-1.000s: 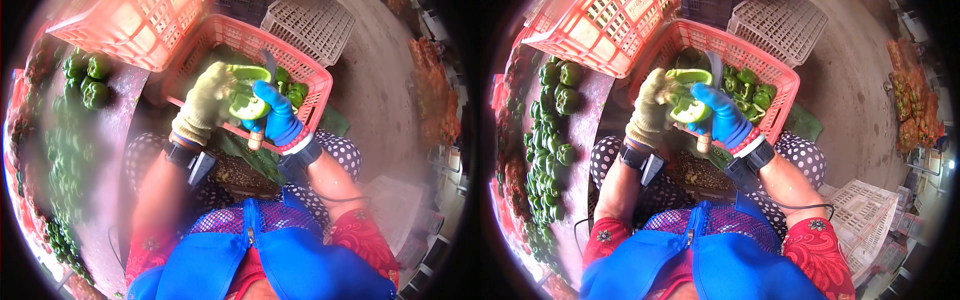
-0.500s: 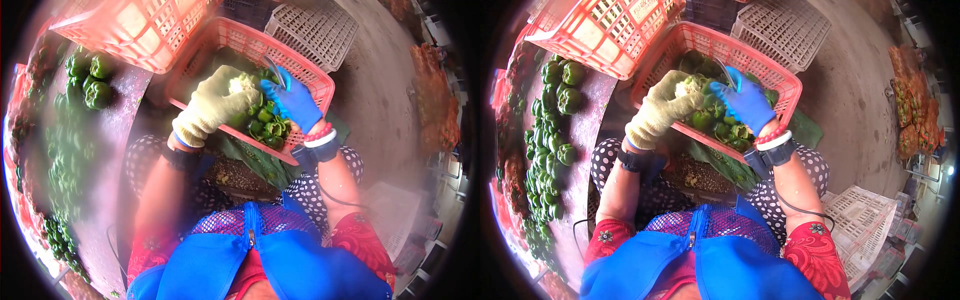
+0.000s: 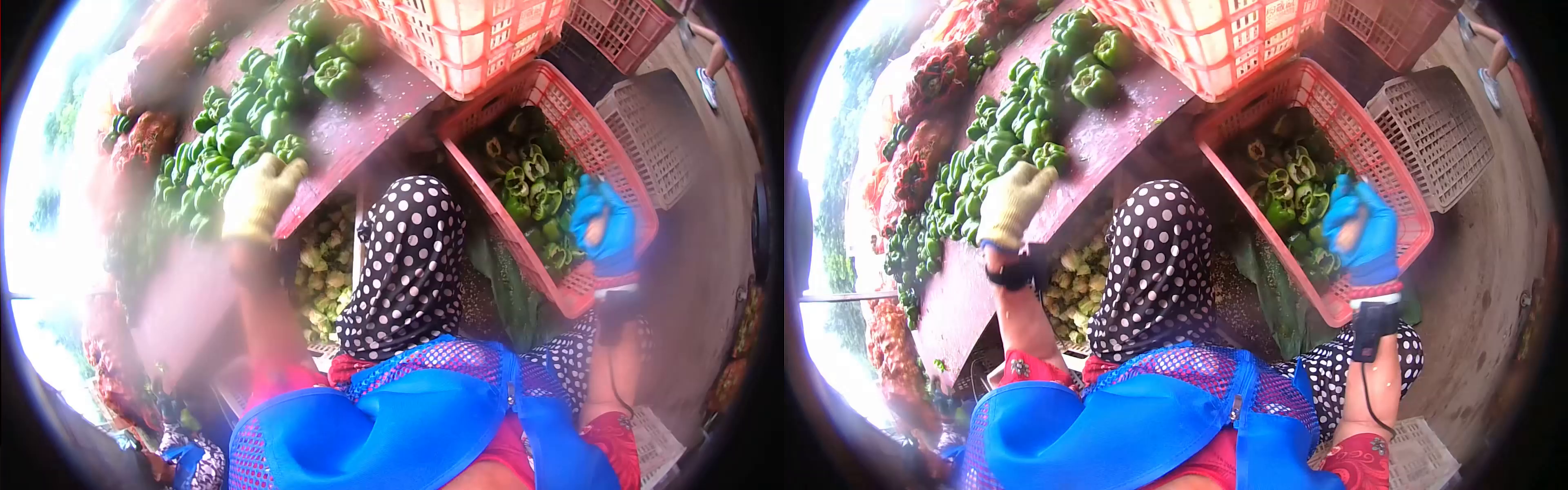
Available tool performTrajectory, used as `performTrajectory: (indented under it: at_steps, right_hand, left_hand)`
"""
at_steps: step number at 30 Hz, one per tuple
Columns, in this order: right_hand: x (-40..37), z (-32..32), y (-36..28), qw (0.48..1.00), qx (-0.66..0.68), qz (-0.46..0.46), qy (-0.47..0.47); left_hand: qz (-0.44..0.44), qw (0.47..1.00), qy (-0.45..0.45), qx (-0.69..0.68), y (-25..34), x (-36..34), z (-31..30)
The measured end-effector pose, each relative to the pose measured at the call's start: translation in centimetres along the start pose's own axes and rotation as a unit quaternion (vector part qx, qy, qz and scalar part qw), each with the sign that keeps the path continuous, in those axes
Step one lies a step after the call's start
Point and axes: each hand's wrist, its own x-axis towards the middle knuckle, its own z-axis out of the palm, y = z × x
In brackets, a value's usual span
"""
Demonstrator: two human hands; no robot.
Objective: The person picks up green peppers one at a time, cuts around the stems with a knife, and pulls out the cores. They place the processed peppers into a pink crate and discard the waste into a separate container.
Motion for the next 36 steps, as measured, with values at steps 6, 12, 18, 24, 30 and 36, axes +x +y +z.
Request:
performTrajectory:
  at_steps: [6,12,18,24,30,36]
  right_hand:
    - [-1.2,4.6,3.7,0.984,-0.175,-0.028,0.027]
    - [-0.7,4.0,6.4,0.919,-0.383,-0.090,0.003]
    - [-0.8,6.6,8.6,0.794,-0.581,-0.179,0.009]
    - [0.3,3.6,6.9,0.548,-0.725,-0.416,-0.047]
    - [-1.1,3.2,4.5,0.494,-0.789,-0.366,0.019]
    - [-1.0,2.8,4.2,0.448,-0.831,-0.321,0.072]
  left_hand:
    - [-0.139,0.968,0.046,-0.205,-4.1,6.6,9.4]
    - [-0.017,0.950,-0.002,-0.312,2.1,4.5,8.8]
    - [0.068,0.647,-0.288,-0.702,15.7,0.1,2.3]
    - [0.229,0.581,-0.517,-0.586,25.2,-2.4,4.8]
    - [0.227,0.574,-0.531,-0.581,27.5,-3.6,6.1]
    - [0.196,0.641,-0.543,-0.506,27.4,-2.6,7.8]
